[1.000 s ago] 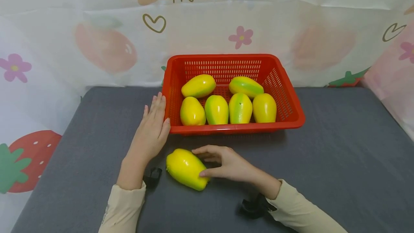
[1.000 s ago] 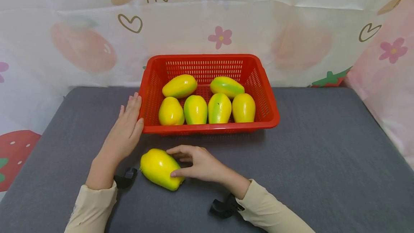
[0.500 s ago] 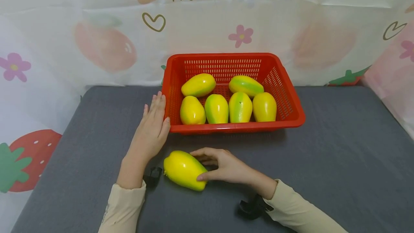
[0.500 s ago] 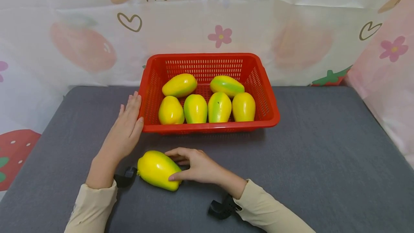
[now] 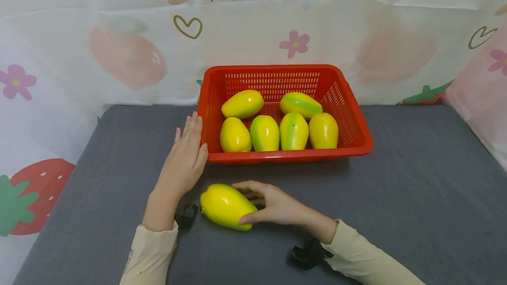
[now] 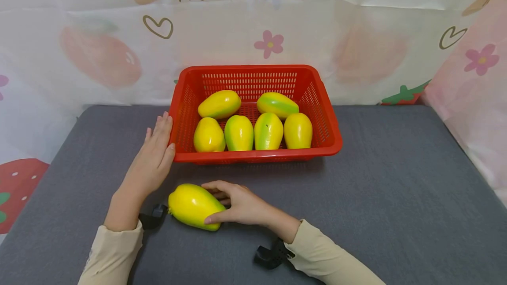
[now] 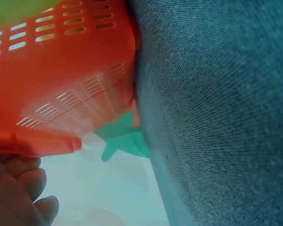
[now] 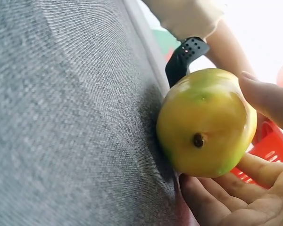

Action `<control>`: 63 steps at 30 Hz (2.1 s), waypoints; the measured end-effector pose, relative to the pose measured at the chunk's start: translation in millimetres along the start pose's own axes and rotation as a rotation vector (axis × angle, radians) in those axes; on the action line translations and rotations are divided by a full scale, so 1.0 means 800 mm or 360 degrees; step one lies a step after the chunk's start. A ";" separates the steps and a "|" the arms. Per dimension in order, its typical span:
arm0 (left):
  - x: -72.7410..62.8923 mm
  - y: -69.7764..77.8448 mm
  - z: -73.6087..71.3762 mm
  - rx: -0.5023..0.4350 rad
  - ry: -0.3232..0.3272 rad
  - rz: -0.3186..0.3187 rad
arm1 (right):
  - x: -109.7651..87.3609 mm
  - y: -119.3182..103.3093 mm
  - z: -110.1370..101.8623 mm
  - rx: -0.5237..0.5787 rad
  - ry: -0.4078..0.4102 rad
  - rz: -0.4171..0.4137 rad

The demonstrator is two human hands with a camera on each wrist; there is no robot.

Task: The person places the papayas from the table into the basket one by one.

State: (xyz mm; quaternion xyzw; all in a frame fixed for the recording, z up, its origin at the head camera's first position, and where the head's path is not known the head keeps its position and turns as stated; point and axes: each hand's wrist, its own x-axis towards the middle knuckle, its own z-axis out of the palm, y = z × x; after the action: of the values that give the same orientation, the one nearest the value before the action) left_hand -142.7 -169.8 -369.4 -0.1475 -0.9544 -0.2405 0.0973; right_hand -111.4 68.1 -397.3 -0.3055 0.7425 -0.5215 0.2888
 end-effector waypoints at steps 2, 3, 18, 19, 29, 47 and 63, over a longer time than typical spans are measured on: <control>0.000 0.000 0.000 0.0001 0.0002 0.0000 | 0.000 0.001 0.000 -0.0002 0.0007 0.0002; 0.000 0.000 0.000 0.0001 0.0002 0.0001 | 0.000 0.001 0.000 -0.0004 0.0011 -0.0002; 0.000 -0.001 0.000 0.0006 0.0002 -0.0004 | 0.000 0.003 -0.001 0.0014 0.0043 -0.0020; 0.000 0.000 0.000 0.0006 0.0002 -0.0004 | 0.000 0.003 -0.001 0.0016 0.0044 -0.0026; 0.000 0.000 0.000 0.0015 -0.0009 -0.0018 | -0.003 -0.004 -0.005 0.0035 0.0053 -0.0041; 0.000 0.002 -0.001 0.0014 -0.0003 -0.0007 | -0.016 -0.026 -0.020 0.0076 0.0121 -0.0113; 0.000 0.002 0.000 0.0038 0.0007 -0.0017 | -0.025 -0.041 -0.031 0.0125 0.0183 -0.0092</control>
State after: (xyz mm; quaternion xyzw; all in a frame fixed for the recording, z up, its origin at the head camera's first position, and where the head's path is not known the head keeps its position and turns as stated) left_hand -142.5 -168.7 -368.7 -0.1406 -0.9578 -0.2298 0.0999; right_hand -111.8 89.0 -356.7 -0.2847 0.7277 -0.5752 0.2422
